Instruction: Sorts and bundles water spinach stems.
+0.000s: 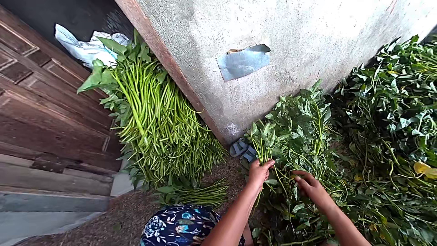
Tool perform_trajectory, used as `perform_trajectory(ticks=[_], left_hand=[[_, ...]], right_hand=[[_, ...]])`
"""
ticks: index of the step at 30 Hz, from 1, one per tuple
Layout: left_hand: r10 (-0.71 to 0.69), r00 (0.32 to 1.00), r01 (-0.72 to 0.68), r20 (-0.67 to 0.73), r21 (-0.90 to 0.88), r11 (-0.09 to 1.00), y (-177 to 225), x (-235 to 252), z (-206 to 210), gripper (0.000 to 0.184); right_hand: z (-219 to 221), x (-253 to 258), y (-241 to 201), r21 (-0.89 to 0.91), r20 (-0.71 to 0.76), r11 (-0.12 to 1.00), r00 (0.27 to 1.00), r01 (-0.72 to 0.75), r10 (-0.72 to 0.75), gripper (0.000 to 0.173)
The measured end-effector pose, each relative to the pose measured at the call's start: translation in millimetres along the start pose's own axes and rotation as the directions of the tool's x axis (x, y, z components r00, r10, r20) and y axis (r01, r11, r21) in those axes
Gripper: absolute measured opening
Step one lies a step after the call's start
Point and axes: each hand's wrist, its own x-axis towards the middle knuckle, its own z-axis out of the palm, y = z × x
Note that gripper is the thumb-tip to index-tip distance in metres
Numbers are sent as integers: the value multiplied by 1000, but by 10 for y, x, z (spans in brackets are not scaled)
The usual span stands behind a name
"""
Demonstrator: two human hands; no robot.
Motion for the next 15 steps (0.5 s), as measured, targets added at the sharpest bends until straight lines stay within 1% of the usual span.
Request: perform_trajectory(ticks=[1,3,4,5,7,9,10,11,13,15], left_hand=[[-6,1000,6,26,2,1000,6,-15,18,15],[-14,998,14,53,-18,1000,26,-20,42,15],[-14,999,16,53,-37,999,34,-15,33,15],[-13,999,16,46,-59,998,34,-13,14,15],[-17,1000,19,18,-101,995,9,-6,-29,15],[-27,998,19,-56,-141,990,-27,10,-44,14],[-35,995,21,-91,-154,988,-38,24,-60,14],[-45,992,25,-120,-164,986,-40,36,-75,14],[-52,983,19,-175,-182,983,-29,55,-105,15],[-41,972,-7,-229,-204,979,-1,77,-146,14]], right_hand=[[96,27,-62,121,49,992,998,32,-38,41],[270,82,-85,307,116,950,988,59,-98,28],[345,106,-58,403,131,914,986,41,-102,20],[401,115,-24,491,157,871,984,-3,-85,15],[458,100,31,614,230,782,972,-106,-48,19],[477,61,50,655,250,743,967,-137,-42,27],[491,40,58,644,225,755,974,-122,-34,29],[498,20,71,618,195,779,980,-102,-26,29],[495,-23,96,546,168,834,986,-78,-18,23],[494,-104,121,504,158,856,986,-118,43,20]])
